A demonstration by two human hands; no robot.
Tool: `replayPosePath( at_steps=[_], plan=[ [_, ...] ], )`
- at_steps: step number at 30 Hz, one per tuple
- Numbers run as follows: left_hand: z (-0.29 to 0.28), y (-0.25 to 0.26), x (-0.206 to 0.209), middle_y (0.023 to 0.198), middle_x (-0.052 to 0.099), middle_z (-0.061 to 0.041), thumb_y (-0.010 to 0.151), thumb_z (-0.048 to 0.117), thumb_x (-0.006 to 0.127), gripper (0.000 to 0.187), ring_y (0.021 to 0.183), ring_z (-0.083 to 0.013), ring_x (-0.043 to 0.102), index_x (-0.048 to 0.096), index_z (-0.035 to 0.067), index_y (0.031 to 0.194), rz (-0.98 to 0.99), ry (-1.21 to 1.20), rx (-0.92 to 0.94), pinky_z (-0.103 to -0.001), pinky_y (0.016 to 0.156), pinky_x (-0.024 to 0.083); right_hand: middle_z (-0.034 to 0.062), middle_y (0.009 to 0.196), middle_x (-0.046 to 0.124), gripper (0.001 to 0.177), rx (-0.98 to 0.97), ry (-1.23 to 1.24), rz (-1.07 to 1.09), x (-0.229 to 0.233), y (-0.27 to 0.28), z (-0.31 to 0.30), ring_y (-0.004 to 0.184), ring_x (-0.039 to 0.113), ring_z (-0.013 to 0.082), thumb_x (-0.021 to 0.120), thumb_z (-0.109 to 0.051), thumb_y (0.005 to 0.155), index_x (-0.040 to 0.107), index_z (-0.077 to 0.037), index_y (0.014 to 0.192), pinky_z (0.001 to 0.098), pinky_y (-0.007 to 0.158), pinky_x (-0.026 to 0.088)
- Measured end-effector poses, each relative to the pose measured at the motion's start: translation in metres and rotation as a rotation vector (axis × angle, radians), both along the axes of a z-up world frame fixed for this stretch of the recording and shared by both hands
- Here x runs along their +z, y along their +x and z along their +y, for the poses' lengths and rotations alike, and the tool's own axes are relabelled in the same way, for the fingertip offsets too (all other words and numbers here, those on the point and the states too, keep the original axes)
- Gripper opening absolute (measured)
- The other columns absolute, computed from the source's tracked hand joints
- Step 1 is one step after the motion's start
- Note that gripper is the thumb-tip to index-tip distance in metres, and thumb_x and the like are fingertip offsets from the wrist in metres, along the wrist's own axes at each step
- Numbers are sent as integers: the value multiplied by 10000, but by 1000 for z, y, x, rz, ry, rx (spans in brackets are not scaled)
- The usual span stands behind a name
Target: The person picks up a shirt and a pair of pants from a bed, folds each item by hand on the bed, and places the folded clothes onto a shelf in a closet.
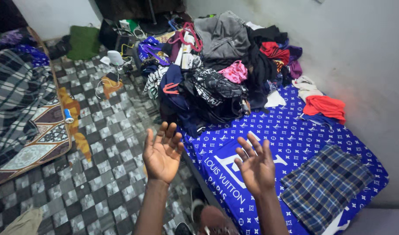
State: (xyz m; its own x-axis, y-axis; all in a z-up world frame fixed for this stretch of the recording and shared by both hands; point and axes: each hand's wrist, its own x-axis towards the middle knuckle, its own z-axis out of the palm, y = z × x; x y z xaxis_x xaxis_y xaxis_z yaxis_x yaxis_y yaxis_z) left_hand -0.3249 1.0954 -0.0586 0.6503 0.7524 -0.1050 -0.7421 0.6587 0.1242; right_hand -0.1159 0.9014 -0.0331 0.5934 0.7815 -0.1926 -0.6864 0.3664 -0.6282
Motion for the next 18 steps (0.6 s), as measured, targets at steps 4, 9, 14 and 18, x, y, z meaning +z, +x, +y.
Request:
replayPosePath(
  at_steps=[4,9,14,18],
  plan=[
    [48,13,-8,1267,711,-104,1041,490,548,476,1018,-271,724,628,94,1291,8,10,-13,-420,831,594,138,1236,672,503,24,-58,-42,-27,32,60,1012,674,229,453,-480,1070,534,-96,1386,401,836,550],
    [124,50,-9,1257,716,-105,1060,480,551,460,1027,-262,722,630,98,1303,32,48,-3,-411,844,594,108,1216,692,415,-46,-187,-144,-79,113,164,975,684,201,553,-333,1049,555,-92,1386,383,813,561],
    [195,100,1,1205,732,-102,1023,509,555,482,987,-260,727,639,104,1271,124,53,10,-413,812,593,105,1114,711,458,-50,-469,-255,-153,205,269,907,668,225,642,-281,969,554,-75,1369,400,771,545],
    [243,137,3,1230,719,-103,1035,514,547,490,970,-240,720,636,111,1299,170,53,8,-404,831,585,141,1152,757,528,-101,-892,-1091,-225,253,331,1068,736,282,791,-265,908,617,-8,1335,396,945,560]
  ],
)
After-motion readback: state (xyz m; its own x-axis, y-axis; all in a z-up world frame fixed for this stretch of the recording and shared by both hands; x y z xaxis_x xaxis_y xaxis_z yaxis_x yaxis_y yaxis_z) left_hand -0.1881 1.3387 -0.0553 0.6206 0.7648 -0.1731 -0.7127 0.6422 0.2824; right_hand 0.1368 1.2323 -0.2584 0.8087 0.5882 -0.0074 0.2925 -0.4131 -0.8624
